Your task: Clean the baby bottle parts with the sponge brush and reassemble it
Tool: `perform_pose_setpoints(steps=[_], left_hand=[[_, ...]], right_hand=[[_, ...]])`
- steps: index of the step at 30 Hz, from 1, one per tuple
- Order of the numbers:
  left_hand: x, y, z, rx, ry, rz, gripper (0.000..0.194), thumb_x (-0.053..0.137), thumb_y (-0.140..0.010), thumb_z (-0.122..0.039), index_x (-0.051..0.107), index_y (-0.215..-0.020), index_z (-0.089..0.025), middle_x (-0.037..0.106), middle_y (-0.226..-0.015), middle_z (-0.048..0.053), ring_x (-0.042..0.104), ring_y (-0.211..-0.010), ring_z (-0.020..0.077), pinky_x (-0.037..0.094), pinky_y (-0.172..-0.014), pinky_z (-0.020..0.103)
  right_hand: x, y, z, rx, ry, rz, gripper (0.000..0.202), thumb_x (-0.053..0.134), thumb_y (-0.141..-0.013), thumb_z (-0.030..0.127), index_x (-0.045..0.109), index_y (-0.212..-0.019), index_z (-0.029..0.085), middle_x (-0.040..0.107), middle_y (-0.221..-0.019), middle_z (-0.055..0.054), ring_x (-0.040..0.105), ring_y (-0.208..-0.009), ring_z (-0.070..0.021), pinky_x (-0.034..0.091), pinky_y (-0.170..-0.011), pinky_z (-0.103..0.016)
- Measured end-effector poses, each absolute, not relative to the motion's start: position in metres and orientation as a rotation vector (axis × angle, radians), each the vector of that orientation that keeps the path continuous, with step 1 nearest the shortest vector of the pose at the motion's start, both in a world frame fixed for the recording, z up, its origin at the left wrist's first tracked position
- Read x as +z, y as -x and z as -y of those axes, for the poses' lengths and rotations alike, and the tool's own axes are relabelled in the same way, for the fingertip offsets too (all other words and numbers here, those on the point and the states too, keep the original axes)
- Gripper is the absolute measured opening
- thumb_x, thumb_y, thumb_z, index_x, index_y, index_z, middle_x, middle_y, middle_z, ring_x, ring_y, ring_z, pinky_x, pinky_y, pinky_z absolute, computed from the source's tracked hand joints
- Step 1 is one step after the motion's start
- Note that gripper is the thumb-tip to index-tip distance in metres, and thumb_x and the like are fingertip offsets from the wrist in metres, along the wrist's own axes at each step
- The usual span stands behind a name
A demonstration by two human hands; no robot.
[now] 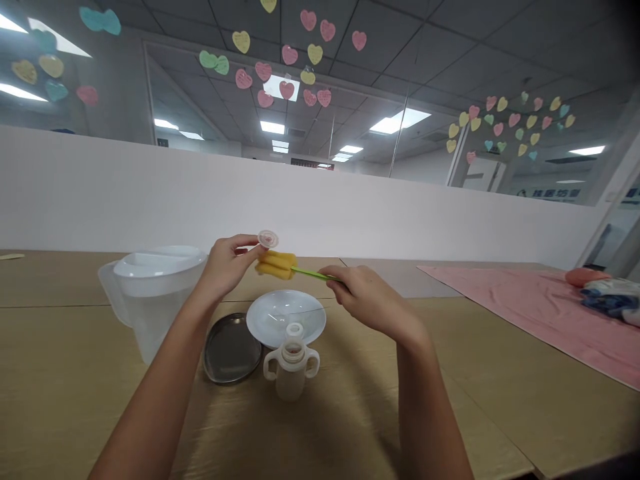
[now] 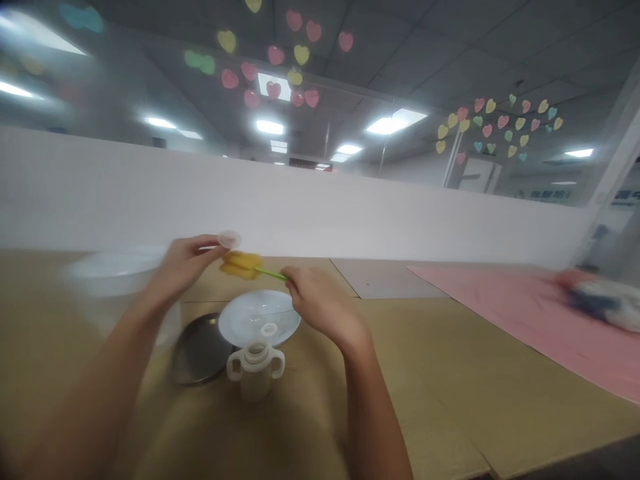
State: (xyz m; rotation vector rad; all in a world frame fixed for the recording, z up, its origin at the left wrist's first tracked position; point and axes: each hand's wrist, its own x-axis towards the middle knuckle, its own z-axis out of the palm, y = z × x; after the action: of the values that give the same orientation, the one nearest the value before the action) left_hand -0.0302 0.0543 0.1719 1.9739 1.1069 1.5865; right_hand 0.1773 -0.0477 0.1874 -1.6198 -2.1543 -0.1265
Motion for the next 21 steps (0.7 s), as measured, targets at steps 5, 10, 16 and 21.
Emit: perform_pose_setpoints(steps=[5, 10, 16, 21], left_hand=[[0.171, 0.039, -0.061, 1.502, -2.094, -1.304, 0.029, 0.056, -0.072, -0.039, 0.070, -0.088, -0.020, 0.073, -0.086, 0.002, 0.065, -0.086, 0.0204, 0.048, -0.077, 0.026], [0.158, 0.052, -0.074, 0.881, -2.370, -1.642, 0.022, 0.050, -0.071, -0.032, 0.066, -0.065, -0.018, 0.069, -0.062, 0.005, 0.065, -0.064, 0.0210, 0.046, -0.061, 0.028], [0.124, 0.059, -0.096, 0.203, -2.191, -1.784, 0.019, 0.054, -0.055, -0.016, 0.049, -0.036, -0.016, 0.062, -0.047, 0.012, 0.060, -0.045, 0.0223, 0.046, -0.048, 0.031], [0.103, 0.054, -0.105, 0.030, -2.150, -1.808, 0.018, 0.060, -0.050, -0.016, 0.051, -0.034, -0.016, 0.061, -0.043, 0.013, 0.061, -0.047, 0.0268, 0.047, -0.048, 0.034]], right_hand=[[0.186, -0.182, 0.044, -0.174, 1.714, 2.076, 0.023, 0.036, -0.086, 0.018, 0.059, -0.081, 0.017, 0.054, -0.065, -0.002, 0.043, -0.056, -0.0115, 0.026, -0.056, -0.025], [0.187, -0.191, 0.044, -0.161, 1.762, 2.027, 0.025, 0.032, -0.086, 0.019, 0.055, -0.076, 0.018, 0.051, -0.061, -0.001, 0.040, -0.051, -0.0103, 0.023, -0.051, -0.025], [0.191, -0.194, 0.050, -0.096, 1.750, 2.035, 0.026, 0.032, -0.087, 0.021, 0.057, -0.081, 0.018, 0.051, -0.063, -0.001, 0.043, -0.051, -0.0104, 0.023, -0.050, -0.026], [0.192, -0.193, 0.049, -0.083, 1.718, 2.028, 0.027, 0.032, -0.087, 0.023, 0.059, -0.089, 0.019, 0.052, -0.064, -0.001, 0.044, -0.051, -0.0107, 0.024, -0.050, -0.026]])
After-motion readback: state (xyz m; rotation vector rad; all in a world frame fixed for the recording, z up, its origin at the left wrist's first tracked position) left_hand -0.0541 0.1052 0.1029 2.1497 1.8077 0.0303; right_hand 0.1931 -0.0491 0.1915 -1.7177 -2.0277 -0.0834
